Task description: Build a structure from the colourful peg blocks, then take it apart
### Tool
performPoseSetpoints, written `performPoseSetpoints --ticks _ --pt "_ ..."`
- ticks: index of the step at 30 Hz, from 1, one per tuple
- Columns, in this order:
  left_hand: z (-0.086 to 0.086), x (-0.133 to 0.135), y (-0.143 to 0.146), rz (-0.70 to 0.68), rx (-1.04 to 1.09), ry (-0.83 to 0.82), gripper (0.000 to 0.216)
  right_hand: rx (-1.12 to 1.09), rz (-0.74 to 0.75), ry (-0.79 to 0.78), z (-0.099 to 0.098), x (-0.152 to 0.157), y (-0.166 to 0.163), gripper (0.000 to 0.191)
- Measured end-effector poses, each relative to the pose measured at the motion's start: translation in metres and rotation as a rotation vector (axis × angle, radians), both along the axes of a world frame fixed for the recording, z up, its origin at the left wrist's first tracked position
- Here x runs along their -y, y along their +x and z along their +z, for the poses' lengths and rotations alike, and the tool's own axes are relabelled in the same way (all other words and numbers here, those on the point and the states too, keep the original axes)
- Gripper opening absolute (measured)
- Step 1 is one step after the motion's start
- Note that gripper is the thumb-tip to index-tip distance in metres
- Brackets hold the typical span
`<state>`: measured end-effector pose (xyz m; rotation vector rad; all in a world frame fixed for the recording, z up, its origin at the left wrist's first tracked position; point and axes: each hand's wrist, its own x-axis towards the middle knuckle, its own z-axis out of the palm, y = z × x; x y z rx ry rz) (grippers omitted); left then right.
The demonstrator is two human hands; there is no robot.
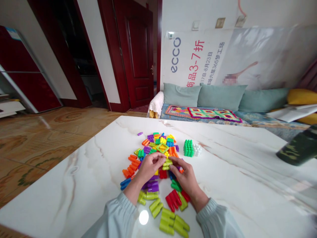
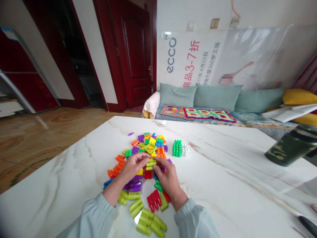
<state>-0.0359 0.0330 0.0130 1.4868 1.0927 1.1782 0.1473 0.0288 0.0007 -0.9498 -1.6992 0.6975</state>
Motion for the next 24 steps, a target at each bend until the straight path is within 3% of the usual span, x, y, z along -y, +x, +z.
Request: performPoseSetpoints --ticks 6,12,16,24 --pt "0.0018 0.0023 0.0019 -0.035 0.002 0.119 0.042 -0.074 -0.004 -0.043 -0.001 -0.0026 0.002 0.033" --pt "0.0005 0.0028 0.003 0.05 -0.123 0.181 0.032 0.049 -0.044 0.179 0.0046 -0.0015 0.0054 0.022" --pt "0.0031 0.0045 0.0055 0.077 -0.216 0.299 0.025 0.172 -0.058 0.29 0.0029 -0.0003 0.0053 0.03" --pt "0.0081 0.0082 0.0102 0.069 -0.235 0.388 0.023 0.218 -0.053 0.299 0.0005 0.0032 0.0028 0.024"
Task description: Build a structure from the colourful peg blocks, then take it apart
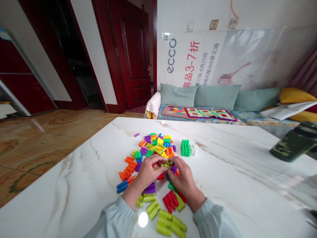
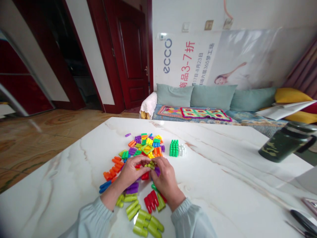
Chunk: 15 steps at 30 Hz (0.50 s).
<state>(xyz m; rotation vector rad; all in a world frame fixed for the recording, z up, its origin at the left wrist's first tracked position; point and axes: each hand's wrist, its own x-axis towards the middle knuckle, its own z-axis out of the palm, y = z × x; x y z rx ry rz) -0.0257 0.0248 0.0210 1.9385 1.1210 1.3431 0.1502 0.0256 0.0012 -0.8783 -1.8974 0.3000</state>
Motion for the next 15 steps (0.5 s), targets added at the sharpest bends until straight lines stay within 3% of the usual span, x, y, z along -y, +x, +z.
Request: performPoseSetpoints --ticks 4,7,11,15 --pt "-0.002 0.0 -0.001 0.003 0.026 0.0 0.026 -0.041 -0.073 0.019 0.001 -0.002 0.004 0.024" --pt "-0.005 -0.002 -0.003 0.015 0.057 -0.015 0.026 -0.142 -0.243 0.011 -0.001 -0.012 0.016 0.027" --pt "-0.008 -0.004 -0.003 0.016 0.093 -0.04 0.026 -0.247 -0.497 -0.132 -0.011 -0.031 0.039 0.029" --pt "-0.008 -0.003 -0.003 0.015 0.095 -0.041 0.025 -0.134 -0.614 -0.294 -0.022 -0.043 0.054 0.031"
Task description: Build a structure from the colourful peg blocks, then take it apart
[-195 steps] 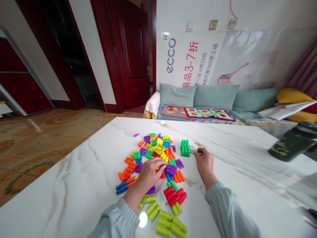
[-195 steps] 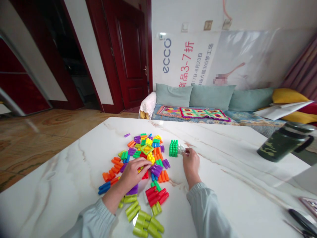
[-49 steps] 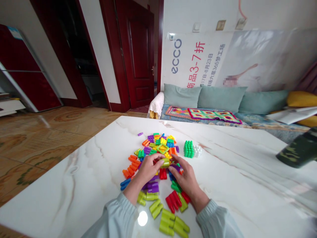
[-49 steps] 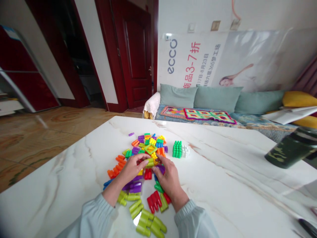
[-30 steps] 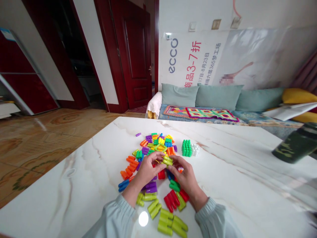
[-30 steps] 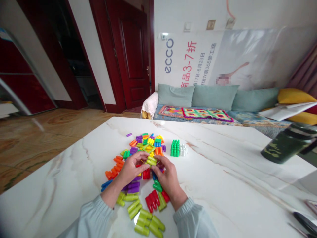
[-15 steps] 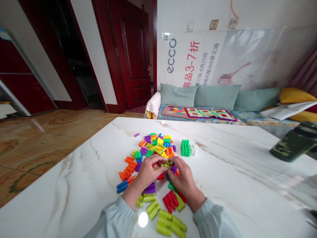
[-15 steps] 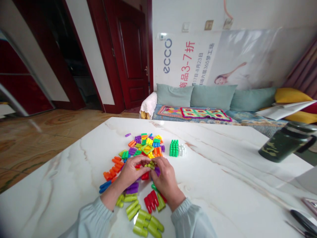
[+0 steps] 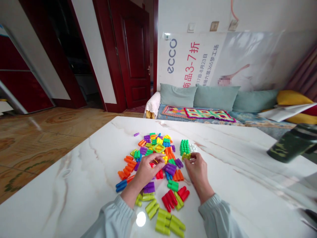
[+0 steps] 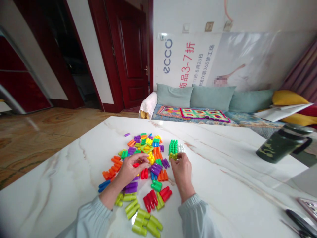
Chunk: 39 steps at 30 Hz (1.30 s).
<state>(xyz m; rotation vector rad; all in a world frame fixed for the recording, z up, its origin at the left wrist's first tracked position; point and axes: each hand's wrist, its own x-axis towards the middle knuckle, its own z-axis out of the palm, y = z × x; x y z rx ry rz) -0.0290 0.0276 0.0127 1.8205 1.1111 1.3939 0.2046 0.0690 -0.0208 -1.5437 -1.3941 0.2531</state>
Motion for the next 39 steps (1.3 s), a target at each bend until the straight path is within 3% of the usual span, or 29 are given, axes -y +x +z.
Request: performPoseSetpoints --ticks 9,25,31,39 --pt "0.003 -0.001 0.0 -0.005 -0.011 -0.003 0.019 0.091 -0.018 -0.113 -0.008 -0.01 0.0 0.031" --pt "0.004 -0.003 -0.005 0.081 -0.057 0.023 0.015 0.109 -0.002 -0.031 -0.017 -0.017 0.0 0.03" --pt "0.002 -0.007 -0.011 0.104 -0.04 0.009 0.014 0.084 -0.025 0.033 -0.007 -0.007 -0.003 0.037" --pt "0.006 -0.011 -0.023 0.302 0.061 -0.068 0.018 0.145 -0.009 0.112 0.01 0.012 -0.012 0.034"
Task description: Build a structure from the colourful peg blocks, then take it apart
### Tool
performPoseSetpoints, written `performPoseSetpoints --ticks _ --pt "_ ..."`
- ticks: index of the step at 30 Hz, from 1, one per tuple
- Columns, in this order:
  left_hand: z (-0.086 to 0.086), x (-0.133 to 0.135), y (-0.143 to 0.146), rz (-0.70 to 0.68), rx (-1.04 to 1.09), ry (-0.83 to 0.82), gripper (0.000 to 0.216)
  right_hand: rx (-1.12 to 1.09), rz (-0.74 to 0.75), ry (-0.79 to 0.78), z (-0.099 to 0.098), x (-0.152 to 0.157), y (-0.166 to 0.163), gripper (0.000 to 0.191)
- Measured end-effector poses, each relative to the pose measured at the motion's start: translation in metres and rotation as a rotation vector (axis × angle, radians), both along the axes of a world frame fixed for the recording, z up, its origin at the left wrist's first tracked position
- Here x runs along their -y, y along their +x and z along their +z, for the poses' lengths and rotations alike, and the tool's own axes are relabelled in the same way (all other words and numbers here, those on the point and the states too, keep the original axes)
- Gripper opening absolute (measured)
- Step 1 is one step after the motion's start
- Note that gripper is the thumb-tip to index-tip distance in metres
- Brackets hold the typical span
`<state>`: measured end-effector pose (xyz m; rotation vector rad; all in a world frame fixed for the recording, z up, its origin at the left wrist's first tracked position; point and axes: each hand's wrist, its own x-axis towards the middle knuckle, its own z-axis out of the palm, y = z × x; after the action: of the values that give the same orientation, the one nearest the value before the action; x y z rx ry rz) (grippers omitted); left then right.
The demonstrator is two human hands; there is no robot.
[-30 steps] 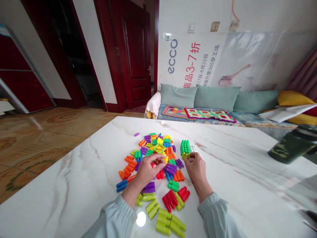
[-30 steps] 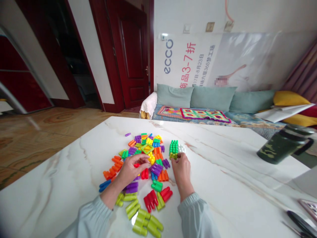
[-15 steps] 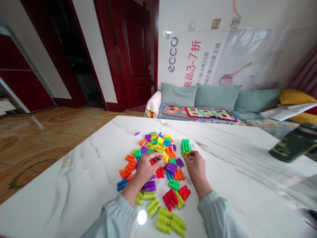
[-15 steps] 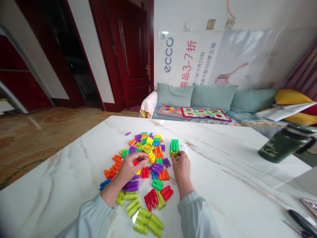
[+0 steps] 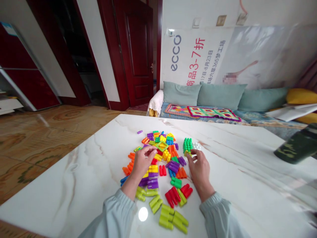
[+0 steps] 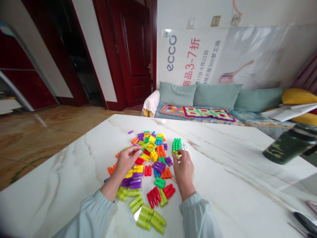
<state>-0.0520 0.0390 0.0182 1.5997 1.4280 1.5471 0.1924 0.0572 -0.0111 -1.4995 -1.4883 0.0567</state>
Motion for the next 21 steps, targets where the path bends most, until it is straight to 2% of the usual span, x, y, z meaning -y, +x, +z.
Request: performPoseSetpoints --ticks 3,5,9,11,13,15,18,21 --pt "0.005 0.002 0.0 -0.013 0.024 -0.022 0.018 -0.057 0.057 0.003 0.005 0.004 -0.002 0.035" --pt "0.01 0.005 -0.001 -0.115 0.014 -0.05 0.018 -0.134 0.195 -0.024 0.01 0.008 -0.007 0.034" --pt "0.022 0.017 -0.007 -0.538 -0.122 -0.196 0.024 -0.166 0.537 -0.135 0.017 0.02 -0.02 0.032" --pt "0.031 0.025 -0.012 -0.781 -0.253 -0.285 0.034 -0.144 0.595 -0.16 0.018 0.024 -0.024 0.031" --pt "0.041 0.034 -0.015 -0.932 -0.399 -0.304 0.043 -0.14 0.6 -0.164 0.016 0.025 -0.025 0.031" --pt "0.052 0.045 -0.014 -0.94 -0.547 -0.245 0.044 -0.139 0.594 -0.157 0.013 0.024 -0.022 0.031" --pt "0.064 0.066 -0.004 -0.804 -0.724 -0.154 0.035 -0.141 0.579 -0.145 0.009 0.021 -0.017 0.031" --pt "0.063 0.094 0.016 -0.702 -0.805 -0.1 0.036 -0.154 0.562 -0.133 0.007 0.019 -0.016 0.032"
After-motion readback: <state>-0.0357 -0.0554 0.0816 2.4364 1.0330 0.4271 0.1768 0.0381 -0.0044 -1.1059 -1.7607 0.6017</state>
